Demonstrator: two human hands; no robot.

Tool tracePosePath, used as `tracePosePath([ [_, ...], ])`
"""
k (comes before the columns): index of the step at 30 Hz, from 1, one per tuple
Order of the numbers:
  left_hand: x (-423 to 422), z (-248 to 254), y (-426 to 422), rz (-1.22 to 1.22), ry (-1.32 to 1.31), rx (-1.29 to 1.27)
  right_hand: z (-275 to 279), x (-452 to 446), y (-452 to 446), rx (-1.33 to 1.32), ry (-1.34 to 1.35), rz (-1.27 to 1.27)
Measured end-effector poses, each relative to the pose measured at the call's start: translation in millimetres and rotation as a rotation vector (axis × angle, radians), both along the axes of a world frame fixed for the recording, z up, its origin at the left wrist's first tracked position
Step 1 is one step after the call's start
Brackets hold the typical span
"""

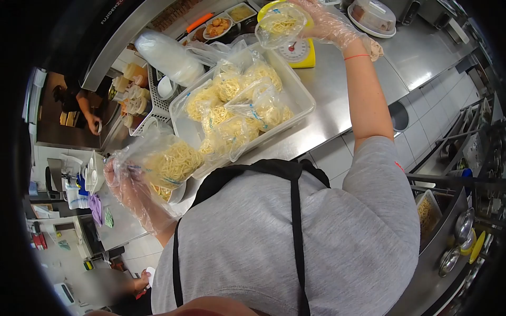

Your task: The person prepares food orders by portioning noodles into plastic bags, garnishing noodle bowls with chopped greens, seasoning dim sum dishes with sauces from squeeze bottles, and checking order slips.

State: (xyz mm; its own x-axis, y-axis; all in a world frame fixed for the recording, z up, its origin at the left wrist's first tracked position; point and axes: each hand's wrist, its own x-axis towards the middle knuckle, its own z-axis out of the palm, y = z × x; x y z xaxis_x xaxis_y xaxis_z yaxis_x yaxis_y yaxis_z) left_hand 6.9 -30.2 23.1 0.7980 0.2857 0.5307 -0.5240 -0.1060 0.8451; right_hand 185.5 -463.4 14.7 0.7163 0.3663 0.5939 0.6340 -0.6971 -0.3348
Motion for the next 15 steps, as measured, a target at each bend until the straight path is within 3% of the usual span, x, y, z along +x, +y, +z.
tracePosePath([
  [1,3,2,-5,-0.006,0.005,0.0,6,-7,0,0.0,0.005,-0.006],
  [3,13,9,-17,0.15,0.015,-0.133,19,-21,1,0.024,0.295,-0.336],
  [6,34,8,-7,0.164,-0.002,-0.181,0,-24,-23,0.158,0.137,-0.375],
  [9,45,-2,-16,0.124,-0.001,-0.217,-15,-27,-25,0.129,0.076,-0.446],
  [13,48,-29,-27,0.068,0.168,-0.044,-2,-40,-1,0.017,-0.012,-0.354],
  [15,45,-49,-29,0.132,0.377,0.23,-4,-25,9,0.012,-0.055,-0.293],
])
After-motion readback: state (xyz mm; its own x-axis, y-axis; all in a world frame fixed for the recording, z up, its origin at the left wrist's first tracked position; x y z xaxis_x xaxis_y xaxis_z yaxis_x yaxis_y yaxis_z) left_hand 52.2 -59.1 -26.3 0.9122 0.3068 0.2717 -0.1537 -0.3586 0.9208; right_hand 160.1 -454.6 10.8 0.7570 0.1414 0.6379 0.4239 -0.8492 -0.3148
